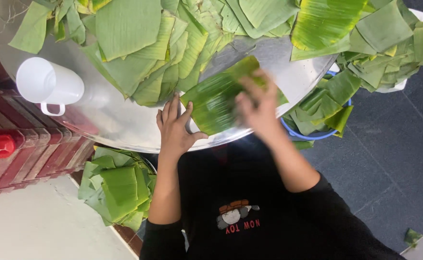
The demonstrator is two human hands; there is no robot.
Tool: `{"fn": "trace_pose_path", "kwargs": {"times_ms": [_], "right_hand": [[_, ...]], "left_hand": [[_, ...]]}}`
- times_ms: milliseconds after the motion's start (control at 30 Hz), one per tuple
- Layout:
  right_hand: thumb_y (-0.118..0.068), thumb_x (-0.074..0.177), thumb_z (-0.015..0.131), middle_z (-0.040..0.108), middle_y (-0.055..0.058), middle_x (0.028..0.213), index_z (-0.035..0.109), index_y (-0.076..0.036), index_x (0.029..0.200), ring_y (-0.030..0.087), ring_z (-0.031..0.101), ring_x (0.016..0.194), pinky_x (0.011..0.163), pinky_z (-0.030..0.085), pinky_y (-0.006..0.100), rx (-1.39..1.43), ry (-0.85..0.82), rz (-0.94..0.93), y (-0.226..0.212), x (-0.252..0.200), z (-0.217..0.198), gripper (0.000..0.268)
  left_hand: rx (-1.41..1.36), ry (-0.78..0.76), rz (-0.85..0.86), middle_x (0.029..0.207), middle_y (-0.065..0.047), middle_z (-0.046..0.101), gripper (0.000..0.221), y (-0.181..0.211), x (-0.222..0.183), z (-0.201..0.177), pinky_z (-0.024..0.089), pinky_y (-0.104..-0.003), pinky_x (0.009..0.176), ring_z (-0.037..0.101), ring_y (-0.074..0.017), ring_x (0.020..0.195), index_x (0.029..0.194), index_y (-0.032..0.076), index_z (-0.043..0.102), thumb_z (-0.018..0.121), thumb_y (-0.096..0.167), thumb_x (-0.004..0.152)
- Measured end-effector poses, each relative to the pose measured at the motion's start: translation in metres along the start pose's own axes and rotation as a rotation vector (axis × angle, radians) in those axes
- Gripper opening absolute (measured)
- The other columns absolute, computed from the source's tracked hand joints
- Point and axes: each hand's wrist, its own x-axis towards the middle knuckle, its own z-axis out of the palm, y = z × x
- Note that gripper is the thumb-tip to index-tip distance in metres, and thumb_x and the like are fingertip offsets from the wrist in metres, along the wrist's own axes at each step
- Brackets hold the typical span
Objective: Cleaning banana leaves by wiping them with a cloth on a metal table
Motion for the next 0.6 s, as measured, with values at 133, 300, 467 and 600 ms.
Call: {"fn": "trace_pose_path", "kwargs": {"times_ms": [133,300,467,600], "right_hand": [[-0.023,0.101,0.074,0.062,0.028,0.121,0.078,-0.008,0.11,0.052,0.061,0.116,0.101,0.047,0.055,-0.234,0.059,0.268,0.04,0.005,-0.068,0.017],[-0.011,0.1,0.069,0.073,0.027,0.1,0.08,-0.005,0.099,0.048,0.071,0.095,0.089,0.052,0.053,-0.161,-0.14,0.237,0.017,0.002,-0.089,0.012],[0.003,0.107,0.067,0.071,0.024,0.101,0.074,0.003,0.098,0.041,0.069,0.094,0.084,0.055,0.049,-0.51,0.05,0.063,0.018,0.034,-0.177,0.011],[-0.019,0.116,0.075,0.063,0.016,0.082,0.059,-0.006,0.093,0.036,0.056,0.068,0.063,0.044,0.05,-1.189,0.161,-0.01,0.136,0.119,-0.278,0.03]], "left_hand": [[-0.02,0.048,0.056,0.164,-0.018,0.032,0.104,-0.003,-0.007,0.005,0.013,-0.07,0.116,0.027,-0.0372,0.149,0.14,0.007,0.061,0.093,0.055,0.053],[-0.031,0.07,0.164,0.161,-0.019,0.036,0.089,0.005,-0.015,0.0,0.017,-0.068,0.114,0.029,-0.0397,0.147,0.135,0.006,0.064,0.089,0.053,0.063],[0.005,0.233,0.286,0.158,-0.01,0.04,0.067,-0.009,-0.015,-0.008,0.021,-0.058,0.113,0.035,-0.0348,0.144,0.135,0.02,0.064,0.072,0.062,0.084],[0.186,0.494,0.403,0.141,-0.01,0.059,0.032,-0.001,0.007,-0.036,0.031,-0.047,0.101,0.053,-0.0338,0.13,0.12,0.011,0.07,0.071,0.036,0.1]]}}
